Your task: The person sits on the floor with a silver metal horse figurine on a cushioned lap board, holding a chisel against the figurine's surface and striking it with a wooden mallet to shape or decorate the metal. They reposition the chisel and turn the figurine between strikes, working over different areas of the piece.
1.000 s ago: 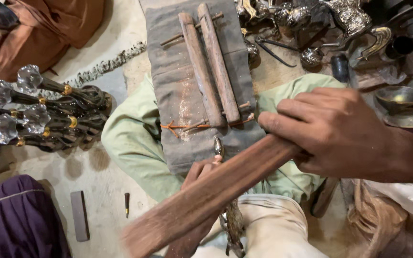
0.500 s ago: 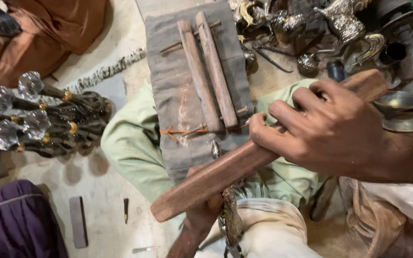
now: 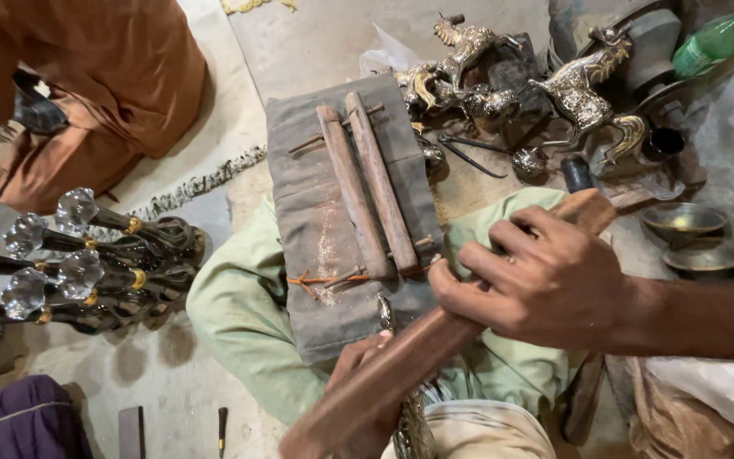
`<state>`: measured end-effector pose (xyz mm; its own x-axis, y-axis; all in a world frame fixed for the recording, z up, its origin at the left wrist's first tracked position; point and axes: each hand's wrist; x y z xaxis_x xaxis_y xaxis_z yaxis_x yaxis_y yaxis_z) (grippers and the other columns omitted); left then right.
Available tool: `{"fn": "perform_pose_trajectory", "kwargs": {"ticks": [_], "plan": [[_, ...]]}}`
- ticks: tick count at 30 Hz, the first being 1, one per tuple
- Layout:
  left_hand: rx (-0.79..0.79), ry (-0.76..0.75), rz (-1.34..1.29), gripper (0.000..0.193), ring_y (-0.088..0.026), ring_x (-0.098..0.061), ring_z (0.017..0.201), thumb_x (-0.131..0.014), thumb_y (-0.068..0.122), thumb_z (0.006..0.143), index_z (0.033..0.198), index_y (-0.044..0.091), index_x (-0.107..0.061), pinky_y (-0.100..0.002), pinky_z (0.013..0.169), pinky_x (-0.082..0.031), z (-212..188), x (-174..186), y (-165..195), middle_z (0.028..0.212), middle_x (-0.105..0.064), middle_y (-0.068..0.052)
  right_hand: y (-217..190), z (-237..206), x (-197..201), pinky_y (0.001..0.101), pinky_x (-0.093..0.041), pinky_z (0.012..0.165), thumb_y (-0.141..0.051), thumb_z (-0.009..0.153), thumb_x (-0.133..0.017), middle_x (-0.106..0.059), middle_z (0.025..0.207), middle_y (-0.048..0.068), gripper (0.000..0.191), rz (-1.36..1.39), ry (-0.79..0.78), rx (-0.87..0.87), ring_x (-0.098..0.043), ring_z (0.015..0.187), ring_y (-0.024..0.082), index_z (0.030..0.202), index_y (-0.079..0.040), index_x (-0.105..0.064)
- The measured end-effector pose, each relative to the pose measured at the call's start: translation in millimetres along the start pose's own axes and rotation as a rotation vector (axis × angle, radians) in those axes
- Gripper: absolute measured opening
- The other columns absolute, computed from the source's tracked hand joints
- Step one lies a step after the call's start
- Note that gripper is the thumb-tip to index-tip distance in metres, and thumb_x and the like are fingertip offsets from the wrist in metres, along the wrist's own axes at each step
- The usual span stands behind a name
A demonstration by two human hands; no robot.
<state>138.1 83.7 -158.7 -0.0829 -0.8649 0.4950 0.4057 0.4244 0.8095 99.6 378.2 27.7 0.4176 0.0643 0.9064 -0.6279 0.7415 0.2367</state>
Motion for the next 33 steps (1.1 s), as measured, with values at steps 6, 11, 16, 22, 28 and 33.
{"fn": "perform_pose_trajectory", "kwargs": {"ticks": [6, 11, 16, 22, 28, 33], "plan": [[0.001, 0.018, -0.042, 0.027, -0.024, -0.07, 0.096, -0.068, 0.008, 0.091, 0.117, 0.002, -0.07, -0.033, 0.085, -0.056, -4.3, -4.7, 3.5, 0.105, -0.073, -0.01, 4.5, 7.8, -4.8, 0.0396, -0.053, 0.055, -0.026, 0.068, -0.079, -0.063, 0.072, 0.004, 0.039, 0.034, 0.025, 0.029, -0.065, 0.063, 0.022, 0.103, -0.012, -0.07], [0.021, 0.026, -0.064, 0.024, -0.02, -0.072, 0.091, -0.069, 0.008, 0.091, 0.114, 0.002, -0.071, -0.03, 0.081, -0.058, -2.4, -6.1, 3.9, 0.101, -0.075, -0.008, 8.5, 11.6, -13.5, 0.0397, -0.052, 0.062, -0.031, 0.08, -0.078, -0.064, 0.082, 0.004, 0.038, 0.121, 0.079, 0.064, -0.064, 0.072, 0.02, 0.111, -0.011, -0.067], [-0.043, 0.094, -0.063, 0.022, -0.017, -0.074, 0.085, -0.07, 0.008, 0.091, 0.112, 0.001, -0.073, -0.027, 0.077, -0.06, -6.7, -14.8, 3.5, 0.096, -0.078, -0.007, 16.6, 9.1, -13.6, 0.0407, -0.053, 0.06, -0.029, 0.075, -0.076, -0.064, 0.076, 0.003, 0.038, 0.169, 0.108, 0.07, -0.065, 0.067, 0.021, 0.108, -0.012, -0.069], [0.189, 0.123, -0.215, 0.025, -0.017, -0.075, 0.083, -0.078, 0.011, 0.083, 0.107, 0.005, -0.075, -0.029, 0.074, -0.061, -1.7, -16.3, 7.7, 0.098, -0.078, -0.01, 25.9, 6.7, -14.2, 0.041, -0.058, 0.067, -0.036, 0.073, -0.073, -0.065, 0.079, 0.001, 0.046, 0.169, 0.128, 0.061, -0.067, 0.072, 0.02, 0.113, -0.014, -0.068], [-0.389, 0.04, -0.022, 0.039, -0.028, -0.073, 0.093, -0.084, 0.01, 0.078, 0.112, 0.003, -0.067, -0.035, 0.079, -0.061, 21.2, 7.9, 28.9, 0.102, -0.071, -0.015, 38.4, -24.6, -30.0, 0.0469, -0.06, 0.066, -0.039, 0.067, -0.087, -0.071, 0.079, 0.006, 0.052, 0.098, 0.045, -0.025, -0.07, 0.07, 0.024, 0.111, -0.015, -0.072], [-0.144, 0.161, -0.314, 0.021, -0.027, -0.077, 0.104, -0.074, -0.004, 0.097, 0.11, 0.006, -0.061, -0.035, 0.09, -0.063, 17.4, 18.3, 38.9, 0.109, -0.075, -0.013, 29.3, -86.8, -67.9, 0.042, -0.058, 0.071, -0.019, 0.054, -0.082, -0.075, 0.089, 0.007, 0.059, 0.089, -0.152, -0.488, -0.071, 0.077, 0.027, 0.112, -0.014, -0.074]]}}
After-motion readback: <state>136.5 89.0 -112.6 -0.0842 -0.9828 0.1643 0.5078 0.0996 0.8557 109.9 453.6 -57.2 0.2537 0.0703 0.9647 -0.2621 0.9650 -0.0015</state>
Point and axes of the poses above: each hand's wrist, its own z-axis towards the middle knuckle, its own x-axis out of the back of the hand, y = z × x
